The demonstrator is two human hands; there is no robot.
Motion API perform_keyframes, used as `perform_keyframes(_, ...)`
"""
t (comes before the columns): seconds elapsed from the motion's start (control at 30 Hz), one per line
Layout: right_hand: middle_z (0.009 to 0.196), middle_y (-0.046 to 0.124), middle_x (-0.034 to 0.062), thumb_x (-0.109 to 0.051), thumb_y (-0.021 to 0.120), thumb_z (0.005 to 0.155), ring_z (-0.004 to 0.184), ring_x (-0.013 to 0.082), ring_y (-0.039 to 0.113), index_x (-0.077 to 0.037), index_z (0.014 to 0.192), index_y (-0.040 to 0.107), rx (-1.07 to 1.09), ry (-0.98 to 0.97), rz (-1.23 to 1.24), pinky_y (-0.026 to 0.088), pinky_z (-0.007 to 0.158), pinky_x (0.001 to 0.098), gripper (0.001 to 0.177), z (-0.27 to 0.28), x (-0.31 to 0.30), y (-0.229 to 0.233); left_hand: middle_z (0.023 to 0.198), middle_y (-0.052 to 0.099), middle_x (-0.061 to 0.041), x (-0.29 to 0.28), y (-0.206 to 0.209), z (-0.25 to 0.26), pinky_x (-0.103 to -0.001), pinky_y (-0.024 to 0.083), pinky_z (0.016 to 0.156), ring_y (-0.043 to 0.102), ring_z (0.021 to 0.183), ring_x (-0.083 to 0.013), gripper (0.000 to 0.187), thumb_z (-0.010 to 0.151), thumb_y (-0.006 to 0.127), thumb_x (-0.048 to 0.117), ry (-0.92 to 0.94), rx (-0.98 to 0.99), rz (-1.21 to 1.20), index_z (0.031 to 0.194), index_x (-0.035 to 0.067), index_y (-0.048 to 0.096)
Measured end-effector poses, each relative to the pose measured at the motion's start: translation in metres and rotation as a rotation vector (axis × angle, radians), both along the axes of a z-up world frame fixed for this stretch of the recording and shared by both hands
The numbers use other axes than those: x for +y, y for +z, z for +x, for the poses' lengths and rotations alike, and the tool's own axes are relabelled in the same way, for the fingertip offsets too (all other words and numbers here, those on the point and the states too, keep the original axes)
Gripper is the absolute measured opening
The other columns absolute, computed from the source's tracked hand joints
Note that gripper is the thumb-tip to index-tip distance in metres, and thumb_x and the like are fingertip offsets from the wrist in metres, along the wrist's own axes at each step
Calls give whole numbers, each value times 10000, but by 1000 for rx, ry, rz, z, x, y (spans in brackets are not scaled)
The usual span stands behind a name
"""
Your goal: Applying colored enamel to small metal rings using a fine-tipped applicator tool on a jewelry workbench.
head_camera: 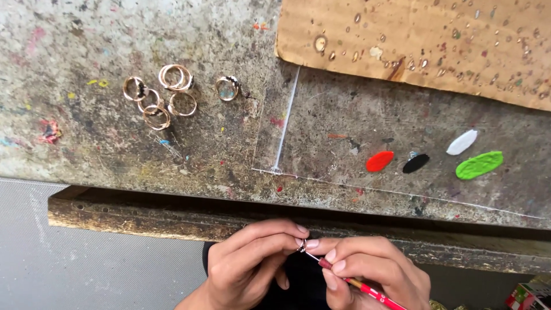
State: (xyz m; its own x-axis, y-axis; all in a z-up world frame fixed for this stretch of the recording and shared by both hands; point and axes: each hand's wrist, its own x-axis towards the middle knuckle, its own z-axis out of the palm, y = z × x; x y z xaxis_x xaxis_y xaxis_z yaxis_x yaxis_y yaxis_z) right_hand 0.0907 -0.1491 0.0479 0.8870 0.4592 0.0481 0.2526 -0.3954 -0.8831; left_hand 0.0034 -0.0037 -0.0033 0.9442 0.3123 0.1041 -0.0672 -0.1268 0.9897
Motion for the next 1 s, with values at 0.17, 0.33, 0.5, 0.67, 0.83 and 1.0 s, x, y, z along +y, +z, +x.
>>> perform_keyframes(0.17, 793, 714, 68, -155, 671, 879, 746, 166, 885, -121, 864, 599, 14, -10, -2, 737, 737, 186, 80, -1, -1, -3, 1080, 741, -211, 0, -2, 1, -254, 672, 852, 802, 962, -262, 116, 981, 595, -19, 0, 5, -20, 1048, -40, 687)
perform_keyframes(0.33, 806, 723, 58, -170, 667, 884, 758, 156, 889, -129, 872, 600, 20, -6, -20, 727, 740, 171, 79, -3, -4, -6, 1087, 742, -203, 0, -3, 0, -233, 679, 818, 801, 951, -241, 115, 980, 597, -22, -6, 13, -6, 1050, -35, 687)
perform_keyframes(0.5, 801, 724, 46, -175, 674, 877, 750, 140, 882, -145, 864, 602, 16, -12, -37, 714, 736, 160, 79, -6, -5, -8, 1094, 730, -217, 1, -4, 1, -177, 692, 653, 798, 909, -216, 124, 977, 590, -57, -14, 10, -42, 1061, -48, 682)
perform_keyframes(0.67, 815, 731, 45, -181, 670, 884, 770, 140, 887, -145, 882, 609, 17, 12, -33, 717, 754, 161, 70, -5, -8, -10, 1094, 730, -218, 1, -5, 1, -187, 695, 682, 799, 914, -222, 121, 977, 594, -50, -17, 10, -44, 1062, -49, 680)
perform_keyframes(0.83, 843, 739, 45, -171, 672, 888, 808, 144, 895, -146, 909, 614, 42, 44, -34, 728, 784, 172, 66, -5, -12, -10, 1102, 727, -219, 2, -5, 0, -199, 696, 714, 798, 935, -233, 125, 983, 586, -40, -30, 19, -54, 1066, -51, 680)
perform_keyframes(1.0, 837, 740, 49, -175, 671, 889, 793, 147, 892, -146, 907, 612, 42, 18, -21, 735, 775, 174, 68, -6, -11, -12, 1096, 728, -218, 1, -6, 0, -201, 698, 719, 802, 935, -235, 125, 984, 586, -30, -26, 19, -50, 1059, -49, 684)
